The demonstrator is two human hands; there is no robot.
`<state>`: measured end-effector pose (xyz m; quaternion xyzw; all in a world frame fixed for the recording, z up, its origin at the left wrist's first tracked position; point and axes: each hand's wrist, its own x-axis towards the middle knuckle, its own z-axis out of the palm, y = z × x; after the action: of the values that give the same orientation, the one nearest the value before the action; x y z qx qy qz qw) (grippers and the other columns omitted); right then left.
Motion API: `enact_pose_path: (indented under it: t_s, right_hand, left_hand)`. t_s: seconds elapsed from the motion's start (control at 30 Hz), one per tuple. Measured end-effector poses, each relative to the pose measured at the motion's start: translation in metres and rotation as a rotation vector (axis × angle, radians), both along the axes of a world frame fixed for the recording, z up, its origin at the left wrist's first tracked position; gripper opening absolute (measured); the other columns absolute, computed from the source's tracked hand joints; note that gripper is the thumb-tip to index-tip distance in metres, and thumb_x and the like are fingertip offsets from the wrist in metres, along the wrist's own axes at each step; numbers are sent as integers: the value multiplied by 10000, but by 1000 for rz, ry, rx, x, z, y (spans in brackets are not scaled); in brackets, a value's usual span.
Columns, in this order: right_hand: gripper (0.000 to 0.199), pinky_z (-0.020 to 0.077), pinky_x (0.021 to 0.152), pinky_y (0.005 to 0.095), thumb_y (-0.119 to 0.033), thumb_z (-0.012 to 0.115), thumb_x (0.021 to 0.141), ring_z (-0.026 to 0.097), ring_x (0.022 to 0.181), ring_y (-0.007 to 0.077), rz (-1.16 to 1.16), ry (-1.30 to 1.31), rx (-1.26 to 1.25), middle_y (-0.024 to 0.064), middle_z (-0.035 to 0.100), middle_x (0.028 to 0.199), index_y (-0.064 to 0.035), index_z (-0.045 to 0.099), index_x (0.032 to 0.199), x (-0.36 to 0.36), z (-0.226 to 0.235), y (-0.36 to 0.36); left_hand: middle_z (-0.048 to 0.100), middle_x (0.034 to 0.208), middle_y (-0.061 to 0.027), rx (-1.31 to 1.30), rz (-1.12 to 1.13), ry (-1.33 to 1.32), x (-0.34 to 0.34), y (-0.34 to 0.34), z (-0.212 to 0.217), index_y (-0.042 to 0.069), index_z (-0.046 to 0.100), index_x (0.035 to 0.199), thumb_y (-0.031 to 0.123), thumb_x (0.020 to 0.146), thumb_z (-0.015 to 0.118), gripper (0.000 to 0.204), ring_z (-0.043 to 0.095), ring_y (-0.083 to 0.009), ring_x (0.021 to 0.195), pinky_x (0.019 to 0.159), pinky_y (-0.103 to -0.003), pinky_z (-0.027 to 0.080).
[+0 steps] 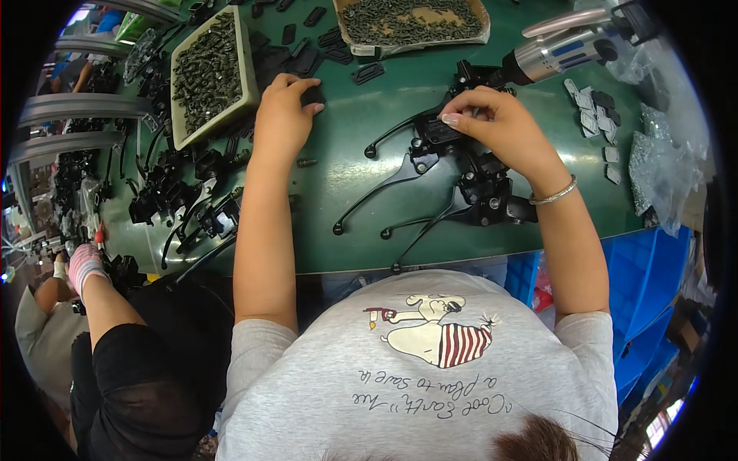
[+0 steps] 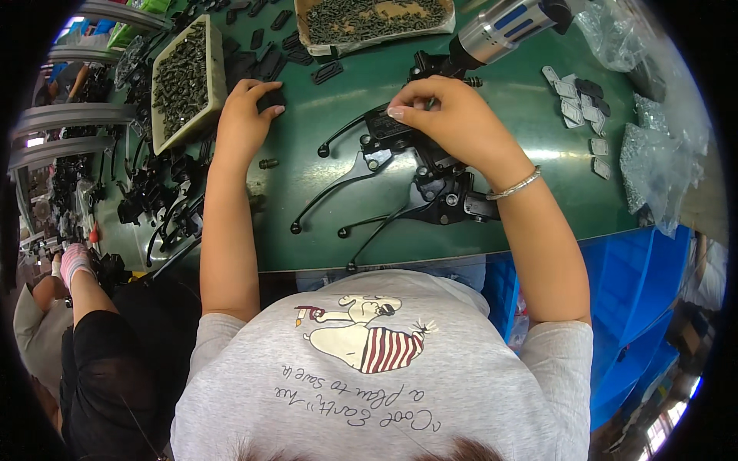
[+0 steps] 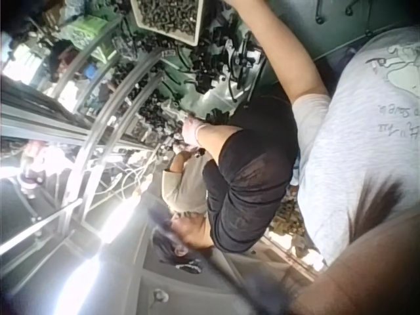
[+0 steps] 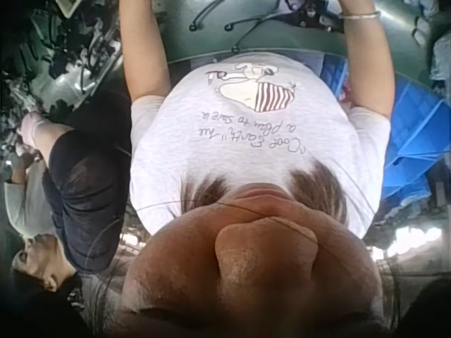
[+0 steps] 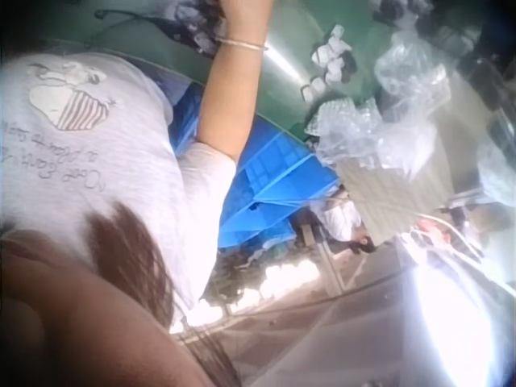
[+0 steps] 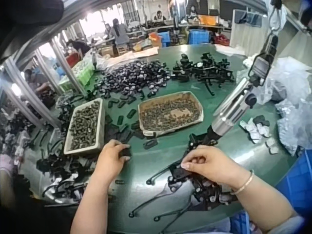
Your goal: Assembling mechanical brake lever components using hands and an electric screwdriver at a factory workstation.
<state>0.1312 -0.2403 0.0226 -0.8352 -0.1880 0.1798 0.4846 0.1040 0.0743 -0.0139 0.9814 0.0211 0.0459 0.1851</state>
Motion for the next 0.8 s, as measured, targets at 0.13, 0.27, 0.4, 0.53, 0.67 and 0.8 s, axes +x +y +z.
enact_pose_path:
  t_s: [0.13,0.27,0.4,0.53,0.67,0.8]
  right_hand:
    - [170,439,672,267,-149,709,860,544,762,140,-58,-299,-75,43,610,828,-38,721,989,-13,16,-2]
    - [183,425,657,251,-167,731,854,529,756,106,-4,-157,52,16,617,836,-44,719,989,-32,47,-40]
    - [216,480,729,287,-181,746,838,593,808,184,-508,-315,-308,53,654,914,-56,724,1013,-25,9,-151]
    - [245,503,748,319,-187,741,838,621,830,225,-672,-547,-653,69,669,952,-61,715,1046,-31,-39,-260]
    - [258,507,748,358,-198,723,853,629,851,264,-666,-609,-686,86,665,960,-55,694,1066,-39,-57,-275]
    - [251,506,742,386,-218,705,875,632,847,297,-668,-688,-755,114,656,945,-40,678,1050,-46,-61,-265]
  left_hand:
    - [609,1084,-115,-70,-41,40,6,3,-2,123,670,1177,78,717,814,484,596,-317,1047,873,-408,506]
    - [597,1062,-128,-143,3,53,-1,16,-2,96,659,1141,60,698,826,475,604,-318,1003,849,-395,506]
    - [575,1035,-118,-120,85,126,2,8,9,61,627,1049,52,677,841,429,598,-294,974,822,-373,501]
    - [566,1009,-100,-113,88,122,4,10,1,49,602,999,57,676,847,405,586,-277,934,803,-367,494]
    - [595,961,-80,-157,111,58,-3,13,-9,52,593,974,55,690,840,377,586,-255,871,775,-337,487]
    - [630,907,-58,-271,186,27,-11,10,-4,51,613,958,32,710,819,322,602,-212,817,738,-284,483]
